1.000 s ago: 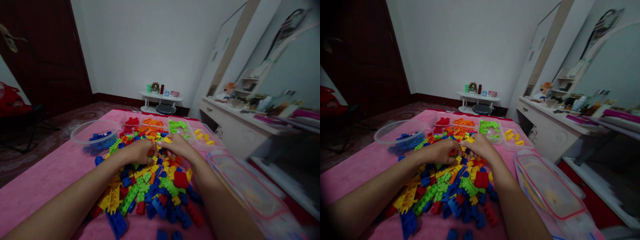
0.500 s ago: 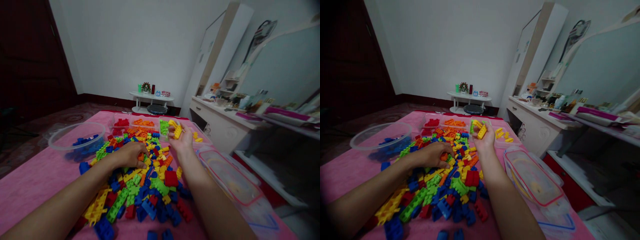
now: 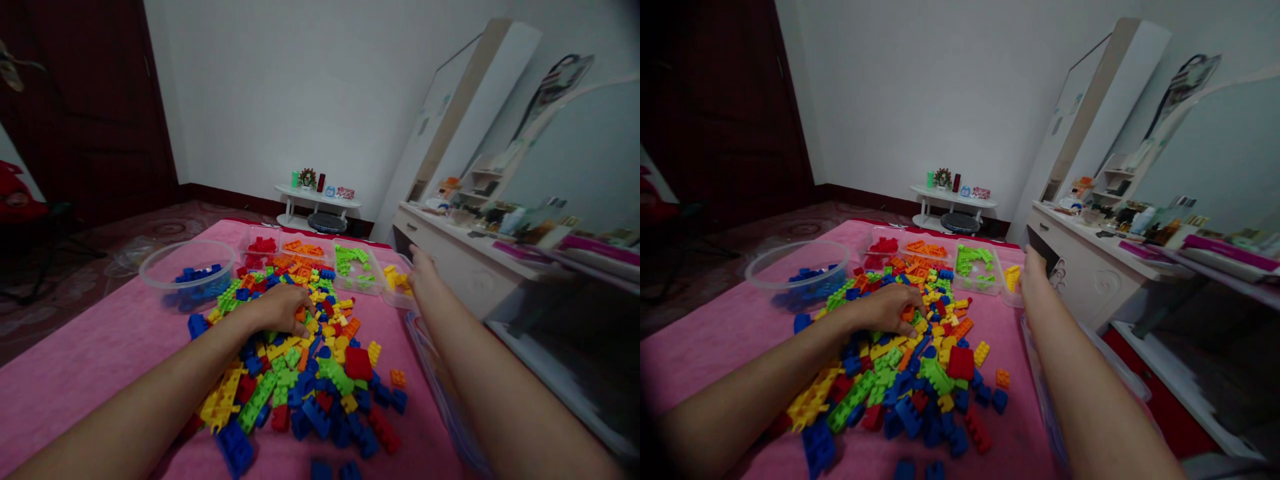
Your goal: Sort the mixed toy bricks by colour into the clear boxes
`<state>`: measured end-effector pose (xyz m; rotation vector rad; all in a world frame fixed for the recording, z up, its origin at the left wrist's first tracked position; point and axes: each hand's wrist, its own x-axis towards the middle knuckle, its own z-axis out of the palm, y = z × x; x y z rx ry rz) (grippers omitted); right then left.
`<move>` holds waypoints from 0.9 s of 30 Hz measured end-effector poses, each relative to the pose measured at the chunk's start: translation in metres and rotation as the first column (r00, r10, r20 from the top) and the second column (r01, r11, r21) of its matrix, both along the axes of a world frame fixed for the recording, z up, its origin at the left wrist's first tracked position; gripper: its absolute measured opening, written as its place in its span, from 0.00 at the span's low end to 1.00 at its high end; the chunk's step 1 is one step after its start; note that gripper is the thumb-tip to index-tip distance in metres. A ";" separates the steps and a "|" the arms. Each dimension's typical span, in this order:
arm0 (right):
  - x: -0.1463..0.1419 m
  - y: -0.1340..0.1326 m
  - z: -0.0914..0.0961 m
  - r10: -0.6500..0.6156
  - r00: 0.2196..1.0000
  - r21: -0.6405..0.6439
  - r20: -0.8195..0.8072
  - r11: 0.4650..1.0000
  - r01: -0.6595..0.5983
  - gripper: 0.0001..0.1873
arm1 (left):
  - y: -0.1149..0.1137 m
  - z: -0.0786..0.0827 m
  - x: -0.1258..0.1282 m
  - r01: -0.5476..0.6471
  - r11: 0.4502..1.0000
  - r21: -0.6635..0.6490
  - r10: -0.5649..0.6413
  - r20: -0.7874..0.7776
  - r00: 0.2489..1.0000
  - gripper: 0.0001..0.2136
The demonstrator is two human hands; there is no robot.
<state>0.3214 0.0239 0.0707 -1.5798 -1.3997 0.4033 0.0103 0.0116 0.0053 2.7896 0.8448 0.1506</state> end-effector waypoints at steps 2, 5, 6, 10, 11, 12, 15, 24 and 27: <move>-0.019 -0.019 0.003 -0.106 0.984 -0.073 -0.142 0.993 0.097 0.18 | 0.000 -0.001 0.000 0.006 1.000 0.007 -0.006 0.001 1.000 0.23; -0.058 -0.071 -0.004 0.088 0.992 -0.202 -0.091 0.974 -0.104 0.19 | -0.001 0.000 -0.001 -0.010 1.000 0.015 0.010 -0.008 1.000 0.22; -0.071 -0.093 -0.010 0.199 0.980 -0.240 -0.009 0.951 -0.196 0.22 | -0.002 0.000 -0.001 -0.014 1.000 0.017 0.015 -0.011 1.000 0.22; -0.104 -0.180 -0.051 0.405 0.835 -0.311 0.374 0.902 -0.298 0.42 | -0.002 0.000 -0.001 -0.013 1.000 0.016 0.013 -0.010 1.000 0.23; -0.108 -0.195 -0.062 0.422 0.769 -0.286 0.479 0.904 -0.318 0.46 | -0.001 0.000 -0.001 -0.015 1.000 0.015 0.016 -0.010 1.000 0.23; -0.111 -0.207 -0.072 0.443 0.699 -0.277 0.561 0.896 -0.346 0.48 | -0.001 -0.001 -0.001 -0.018 1.000 0.012 0.018 -0.011 1.000 0.23; -0.113 -0.215 -0.093 0.431 0.571 -0.247 0.698 0.894 -0.373 0.44 | -0.001 -0.001 0.000 -0.023 1.000 0.010 0.023 -0.006 1.000 0.23; -0.091 -0.130 -0.105 0.150 0.658 -0.102 0.738 0.989 -0.111 0.26 | -0.002 0.003 -0.001 -0.033 0.998 -0.059 0.035 0.039 0.999 0.19; -0.103 -0.117 -0.092 0.086 0.709 0.020 0.700 0.990 -0.140 0.23 | 0.007 0.004 -0.008 0.035 0.960 -0.278 0.010 0.159 0.987 0.21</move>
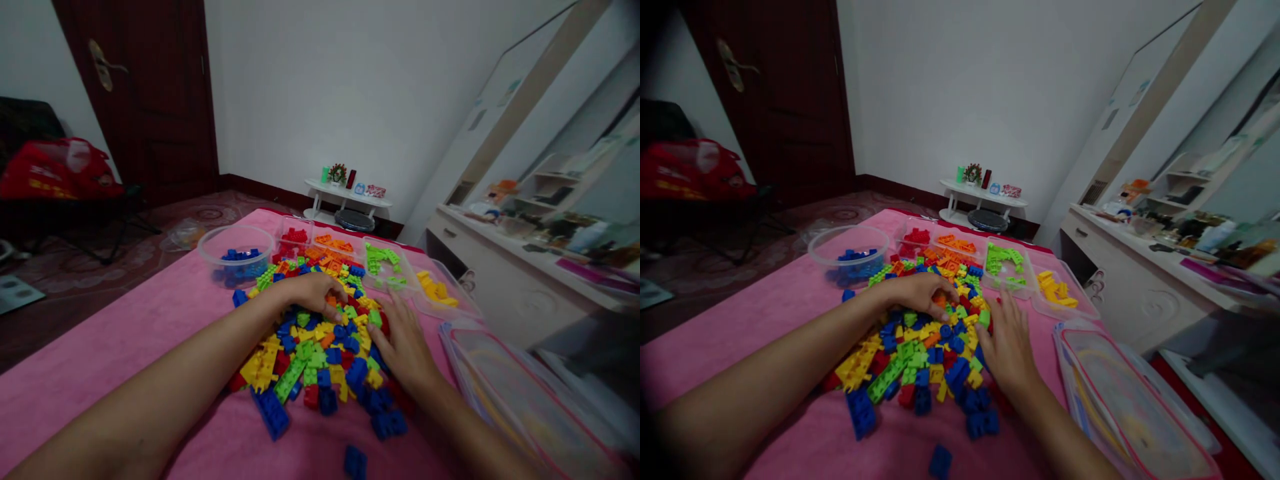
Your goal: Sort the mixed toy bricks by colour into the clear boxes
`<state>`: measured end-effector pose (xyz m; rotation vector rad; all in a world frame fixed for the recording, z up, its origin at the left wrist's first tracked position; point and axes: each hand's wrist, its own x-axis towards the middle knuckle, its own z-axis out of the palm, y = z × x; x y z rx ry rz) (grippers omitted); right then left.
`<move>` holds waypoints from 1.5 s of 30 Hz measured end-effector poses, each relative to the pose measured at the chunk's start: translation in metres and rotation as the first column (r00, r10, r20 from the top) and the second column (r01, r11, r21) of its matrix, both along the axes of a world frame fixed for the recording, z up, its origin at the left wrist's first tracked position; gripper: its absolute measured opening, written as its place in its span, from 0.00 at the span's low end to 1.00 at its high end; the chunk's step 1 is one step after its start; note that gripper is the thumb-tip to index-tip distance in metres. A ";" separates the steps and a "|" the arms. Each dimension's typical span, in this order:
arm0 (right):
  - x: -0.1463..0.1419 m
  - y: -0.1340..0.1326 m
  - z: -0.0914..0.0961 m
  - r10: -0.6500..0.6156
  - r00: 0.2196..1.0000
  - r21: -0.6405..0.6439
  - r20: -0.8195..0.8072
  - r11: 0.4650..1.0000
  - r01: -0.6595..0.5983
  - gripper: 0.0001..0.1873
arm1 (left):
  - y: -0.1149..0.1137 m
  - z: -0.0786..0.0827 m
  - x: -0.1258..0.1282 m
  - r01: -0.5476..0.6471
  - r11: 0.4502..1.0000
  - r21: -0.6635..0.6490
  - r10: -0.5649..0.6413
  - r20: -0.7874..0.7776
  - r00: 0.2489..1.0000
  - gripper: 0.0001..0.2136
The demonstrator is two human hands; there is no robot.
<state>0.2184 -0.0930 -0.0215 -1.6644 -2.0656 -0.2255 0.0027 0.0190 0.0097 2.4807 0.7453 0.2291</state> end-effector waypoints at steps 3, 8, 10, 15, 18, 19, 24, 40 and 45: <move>-0.040 -0.009 0.021 0.226 0.963 0.141 -0.149 0.968 -0.206 0.16 | 0.013 -0.001 -0.009 0.031 0.975 -0.221 0.023 0.238 0.971 0.19; -0.125 -0.047 0.036 0.675 0.724 -0.123 -0.143 0.713 -0.690 0.11 | 0.025 0.001 -0.018 -0.055 0.925 -0.376 0.231 0.440 0.867 0.15; -0.145 -0.053 0.030 0.716 0.692 -0.185 -0.098 0.670 -0.719 0.23 | 0.024 0.003 -0.018 -0.080 0.924 -0.375 0.254 0.443 0.859 0.14; -0.150 -0.043 0.020 0.669 0.743 -0.243 -0.017 0.718 -0.652 0.11 | 0.020 0.007 -0.018 -0.064 0.920 -0.388 0.236 0.413 0.880 0.14; -0.134 -0.033 0.027 0.616 0.787 -0.303 -0.022 0.747 -0.592 0.07 | 0.021 0.006 -0.017 -0.057 0.922 -0.384 0.223 0.404 0.887 0.14; -0.128 -0.028 0.031 0.591 0.806 -0.329 -0.033 0.755 -0.567 0.08 | 0.021 0.006 -0.017 -0.057 0.924 -0.377 0.219 0.402 0.889 0.14; -0.096 -0.005 0.047 0.423 0.901 -0.455 -0.098 0.786 -0.419 0.09 | 0.020 0.005 -0.014 -0.059 0.941 -0.333 0.195 0.392 0.899 0.15; -0.015 0.027 0.066 0.033 0.978 -0.421 0.207 0.905 0.058 0.16 | -0.031 0.068 -0.028 -0.021 0.999 -0.050 0.006 -0.275 0.962 0.11; -0.047 0.016 0.065 0.187 0.982 -0.314 0.042 0.935 -0.164 0.13 | -0.033 0.066 -0.024 -0.069 0.997 0.015 0.071 -0.281 0.957 0.07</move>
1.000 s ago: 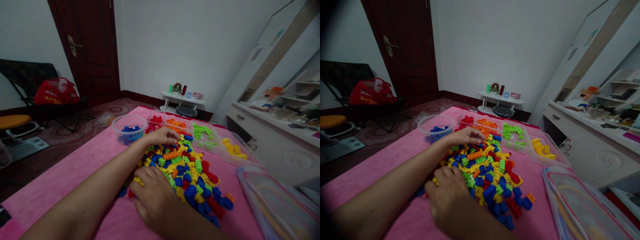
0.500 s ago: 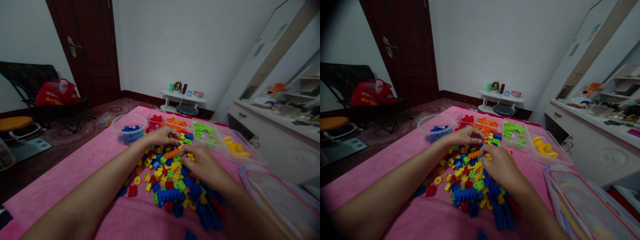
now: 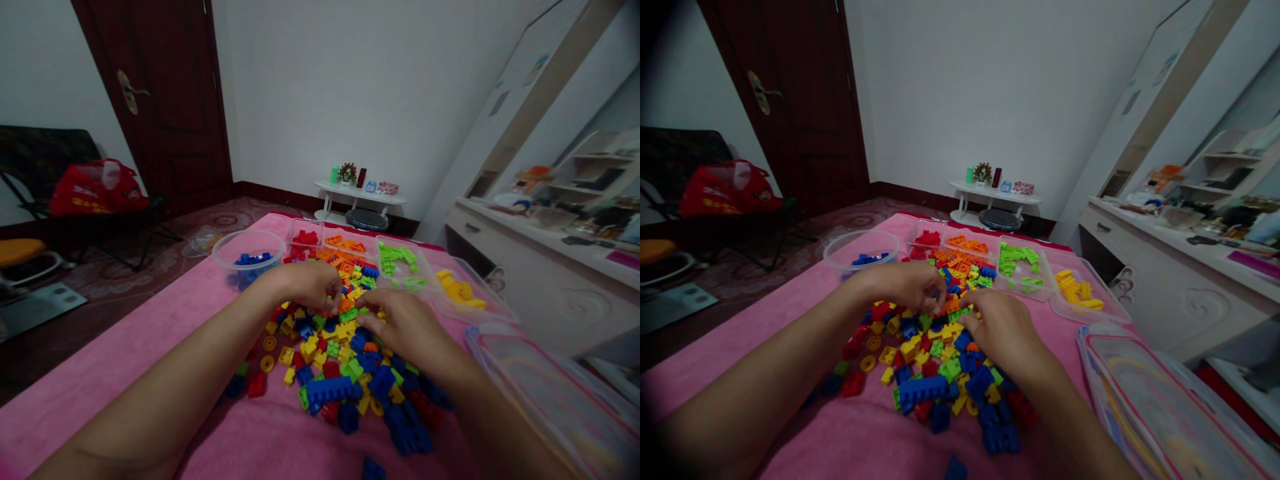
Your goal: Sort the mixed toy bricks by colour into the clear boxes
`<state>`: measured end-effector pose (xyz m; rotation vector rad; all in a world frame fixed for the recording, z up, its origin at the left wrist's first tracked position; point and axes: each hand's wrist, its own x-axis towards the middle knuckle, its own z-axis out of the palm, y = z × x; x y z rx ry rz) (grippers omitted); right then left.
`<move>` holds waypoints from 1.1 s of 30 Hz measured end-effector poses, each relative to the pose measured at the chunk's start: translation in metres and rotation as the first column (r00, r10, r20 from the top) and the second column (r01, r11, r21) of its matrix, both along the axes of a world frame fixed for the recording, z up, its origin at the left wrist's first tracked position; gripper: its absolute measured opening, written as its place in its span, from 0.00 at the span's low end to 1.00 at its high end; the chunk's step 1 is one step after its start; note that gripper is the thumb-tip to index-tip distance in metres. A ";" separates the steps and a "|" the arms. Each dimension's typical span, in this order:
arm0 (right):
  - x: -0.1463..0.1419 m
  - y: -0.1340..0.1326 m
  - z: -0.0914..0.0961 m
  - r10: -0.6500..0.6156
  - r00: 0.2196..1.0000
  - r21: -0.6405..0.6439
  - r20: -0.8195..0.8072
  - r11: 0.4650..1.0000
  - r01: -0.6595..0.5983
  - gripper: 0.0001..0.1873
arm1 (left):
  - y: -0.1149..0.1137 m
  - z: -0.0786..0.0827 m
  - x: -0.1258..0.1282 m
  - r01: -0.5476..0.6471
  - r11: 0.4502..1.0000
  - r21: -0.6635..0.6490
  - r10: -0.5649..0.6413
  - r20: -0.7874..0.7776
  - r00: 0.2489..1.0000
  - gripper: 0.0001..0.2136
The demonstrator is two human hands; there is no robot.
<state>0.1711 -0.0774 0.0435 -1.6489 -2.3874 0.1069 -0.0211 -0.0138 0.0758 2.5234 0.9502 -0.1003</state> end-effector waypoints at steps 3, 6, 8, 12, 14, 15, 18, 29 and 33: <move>-0.032 -0.016 -0.007 0.259 0.961 -0.003 -0.102 0.966 -0.260 0.17 | 0.008 -0.008 0.000 -0.049 0.992 0.114 0.043 0.050 0.998 0.09; -0.056 -0.026 -0.019 0.340 0.938 -0.044 -0.061 0.938 -0.343 0.16 | 0.016 -0.016 0.001 -0.080 0.976 0.204 0.047 0.161 0.986 0.09; -0.060 -0.026 -0.023 0.317 0.942 -0.029 -0.107 0.946 -0.322 0.10 | 0.019 -0.021 0.003 -0.102 0.971 0.218 0.051 0.227 0.973 0.09; -0.038 -0.010 -0.013 0.145 0.846 -0.040 -0.514 0.981 -0.192 0.05 | 0.023 -0.030 0.010 -0.122 0.967 0.222 0.062 0.260 0.964 0.11; -0.019 0.002 -0.003 -0.045 0.630 -0.102 -0.775 0.993 -0.054 0.09 | 0.022 -0.036 0.015 -0.109 0.961 0.253 0.039 0.265 0.964 0.12; -0.009 0.008 0.001 -0.126 0.460 -0.144 -0.879 0.990 -0.002 0.12 | 0.021 -0.039 0.018 -0.098 0.958 0.269 0.021 0.275 0.961 0.13; 0.018 0.025 0.007 -0.207 -0.004 -0.207 -0.978 0.978 0.005 0.15 | 0.015 -0.050 0.029 -0.045 0.952 0.304 -0.054 0.310 0.949 0.20; 0.049 0.043 -0.030 -0.382 0.922 -0.004 -0.064 0.924 0.383 0.14 | 0.008 -0.082 0.049 0.133 0.926 0.354 -0.247 0.299 0.922 0.17; 0.044 0.039 -0.030 -0.395 0.915 -0.020 0.088 0.917 0.398 0.12 | 0.012 -0.078 0.049 0.130 0.932 0.340 -0.246 0.326 0.913 0.12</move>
